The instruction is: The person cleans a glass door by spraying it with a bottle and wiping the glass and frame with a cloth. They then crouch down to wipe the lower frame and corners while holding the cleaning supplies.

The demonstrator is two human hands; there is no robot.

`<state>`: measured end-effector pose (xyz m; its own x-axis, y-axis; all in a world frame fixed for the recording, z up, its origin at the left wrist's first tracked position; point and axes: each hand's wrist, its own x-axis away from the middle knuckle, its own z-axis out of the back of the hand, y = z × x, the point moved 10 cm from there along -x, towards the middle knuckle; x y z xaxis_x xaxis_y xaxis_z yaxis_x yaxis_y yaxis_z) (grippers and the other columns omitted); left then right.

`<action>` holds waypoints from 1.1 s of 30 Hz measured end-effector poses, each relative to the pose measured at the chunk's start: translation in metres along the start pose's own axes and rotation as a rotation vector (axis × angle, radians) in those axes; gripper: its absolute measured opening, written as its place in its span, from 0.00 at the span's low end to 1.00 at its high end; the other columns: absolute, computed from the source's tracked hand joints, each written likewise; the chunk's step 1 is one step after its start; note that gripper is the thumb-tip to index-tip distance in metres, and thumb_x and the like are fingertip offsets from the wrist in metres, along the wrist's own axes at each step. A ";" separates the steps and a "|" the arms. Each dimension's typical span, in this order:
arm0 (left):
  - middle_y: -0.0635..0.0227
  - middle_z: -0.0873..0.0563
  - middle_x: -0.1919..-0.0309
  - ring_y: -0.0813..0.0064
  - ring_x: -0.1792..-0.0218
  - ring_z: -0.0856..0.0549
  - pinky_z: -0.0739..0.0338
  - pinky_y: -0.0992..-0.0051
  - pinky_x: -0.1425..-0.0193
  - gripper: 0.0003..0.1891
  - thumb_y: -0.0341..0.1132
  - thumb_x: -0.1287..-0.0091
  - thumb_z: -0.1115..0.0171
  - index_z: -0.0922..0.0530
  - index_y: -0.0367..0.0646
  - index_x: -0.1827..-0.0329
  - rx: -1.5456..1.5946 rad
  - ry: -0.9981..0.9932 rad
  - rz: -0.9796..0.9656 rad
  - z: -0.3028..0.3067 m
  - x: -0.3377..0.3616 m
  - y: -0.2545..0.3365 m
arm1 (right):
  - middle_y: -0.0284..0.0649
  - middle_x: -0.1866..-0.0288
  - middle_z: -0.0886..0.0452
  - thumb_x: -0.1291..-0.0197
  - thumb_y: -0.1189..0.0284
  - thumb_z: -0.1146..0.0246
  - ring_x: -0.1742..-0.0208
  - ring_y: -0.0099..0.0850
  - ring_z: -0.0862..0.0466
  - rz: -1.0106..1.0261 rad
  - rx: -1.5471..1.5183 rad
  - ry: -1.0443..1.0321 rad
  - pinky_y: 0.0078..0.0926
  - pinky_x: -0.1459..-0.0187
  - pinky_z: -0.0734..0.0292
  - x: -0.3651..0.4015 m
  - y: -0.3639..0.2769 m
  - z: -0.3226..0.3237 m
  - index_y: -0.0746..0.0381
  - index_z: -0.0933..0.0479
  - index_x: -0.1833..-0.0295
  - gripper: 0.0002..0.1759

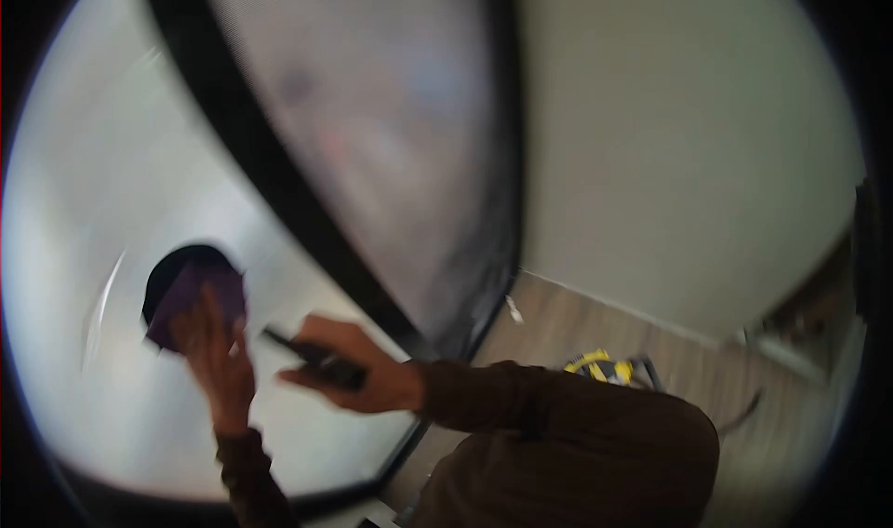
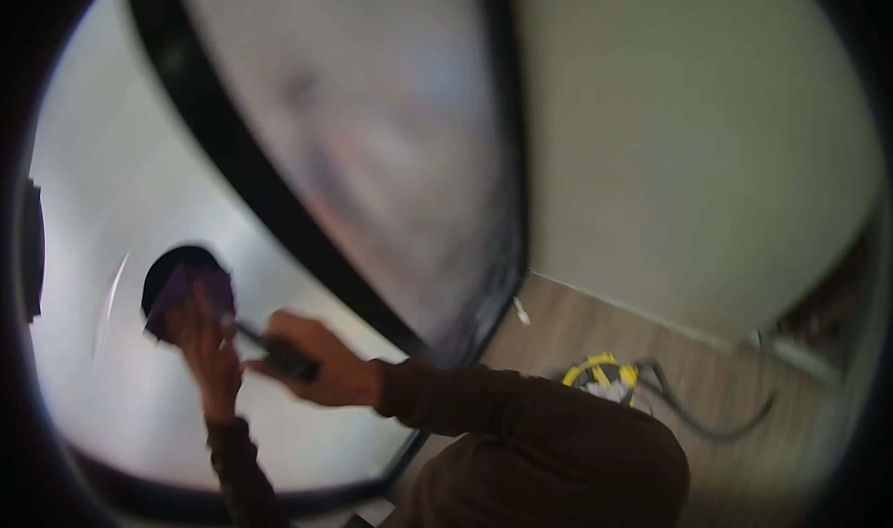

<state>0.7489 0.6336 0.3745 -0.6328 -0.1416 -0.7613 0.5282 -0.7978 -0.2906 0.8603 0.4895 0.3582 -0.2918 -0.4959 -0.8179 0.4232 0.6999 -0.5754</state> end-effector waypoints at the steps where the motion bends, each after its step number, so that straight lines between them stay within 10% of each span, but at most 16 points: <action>1: 0.49 0.27 0.27 0.40 0.26 0.33 0.47 0.44 0.21 0.31 0.35 0.28 0.43 0.35 0.37 0.22 -0.098 -0.119 -0.072 -0.022 0.013 -0.013 | 0.45 0.71 0.31 0.39 0.64 0.26 0.74 0.43 0.31 -0.044 0.024 -0.007 0.38 0.70 0.36 0.007 0.002 -0.004 0.63 0.31 0.66 0.20; 4: 0.52 0.24 0.30 0.50 0.33 0.24 0.30 0.58 0.30 0.25 0.41 0.19 0.52 0.32 0.41 0.23 -0.272 -0.070 -0.070 0.027 -0.026 -0.077 | 0.43 0.72 0.31 0.38 0.64 0.26 0.74 0.40 0.31 -0.161 -0.064 -0.053 0.37 0.71 0.37 0.008 0.004 -0.023 0.63 0.30 0.65 0.20; 11: 0.48 0.38 0.23 0.49 0.24 0.40 0.48 0.56 0.21 0.28 0.41 0.18 0.57 0.42 0.34 0.21 -0.574 0.419 0.161 0.142 -0.012 -0.257 | 0.40 0.70 0.28 0.41 0.73 0.24 0.74 0.33 0.30 0.118 -0.127 -0.003 0.36 0.72 0.36 0.072 0.012 -0.002 0.65 0.24 0.52 0.17; 14: 0.46 0.44 0.20 0.49 0.20 0.47 0.55 0.56 0.18 0.29 0.41 0.17 0.59 0.46 0.31 0.20 -0.612 0.589 0.366 0.181 0.079 -0.311 | 0.38 0.71 0.27 0.42 0.74 0.25 0.74 0.26 0.26 -0.262 -0.167 -0.106 0.27 0.71 0.31 0.013 0.012 -0.024 0.65 0.23 0.58 0.14; 20: 0.37 0.55 0.19 0.43 0.18 0.57 0.64 0.53 0.15 0.35 0.45 0.17 0.60 0.55 0.24 0.20 -0.281 0.831 1.143 0.067 0.305 -0.261 | 0.32 0.73 0.25 0.36 0.69 0.29 0.71 0.19 0.25 -0.237 -0.287 -0.321 0.20 0.70 0.31 -0.023 0.023 -0.160 0.64 0.24 0.60 0.12; 21: 0.36 0.57 0.19 0.43 0.17 0.59 0.67 0.53 0.15 0.36 0.46 0.17 0.61 0.56 0.22 0.20 -0.237 0.842 1.214 0.052 0.293 -0.178 | 0.31 0.74 0.25 0.35 0.68 0.30 0.71 0.18 0.25 -0.208 -0.337 -0.301 0.20 0.70 0.32 -0.020 -0.005 -0.084 0.64 0.24 0.61 0.12; 24: 0.34 0.59 0.19 0.41 0.18 0.63 0.70 0.53 0.16 0.36 0.43 0.19 0.58 0.55 0.22 0.21 0.003 0.807 1.300 0.013 0.319 -0.172 | 0.30 0.74 0.26 0.33 0.68 0.31 0.71 0.18 0.27 -0.208 -0.478 -0.291 0.21 0.70 0.33 -0.055 -0.035 -0.134 0.65 0.24 0.61 0.12; 33: 0.34 0.49 0.20 0.39 0.18 0.53 0.64 0.53 0.16 0.33 0.39 0.22 0.51 0.45 0.24 0.22 -0.319 0.656 0.789 0.170 0.173 -0.232 | 0.30 0.76 0.26 0.32 0.65 0.30 0.73 0.18 0.31 -0.128 -0.578 -0.419 0.22 0.69 0.32 -0.086 -0.101 -0.170 0.68 0.23 0.61 0.16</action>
<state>0.4206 0.6943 0.4083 0.3286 -0.1321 -0.9352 0.8381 -0.4157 0.3532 0.6971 0.5491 0.4860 0.0931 -0.6663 -0.7398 -0.1472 0.7257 -0.6721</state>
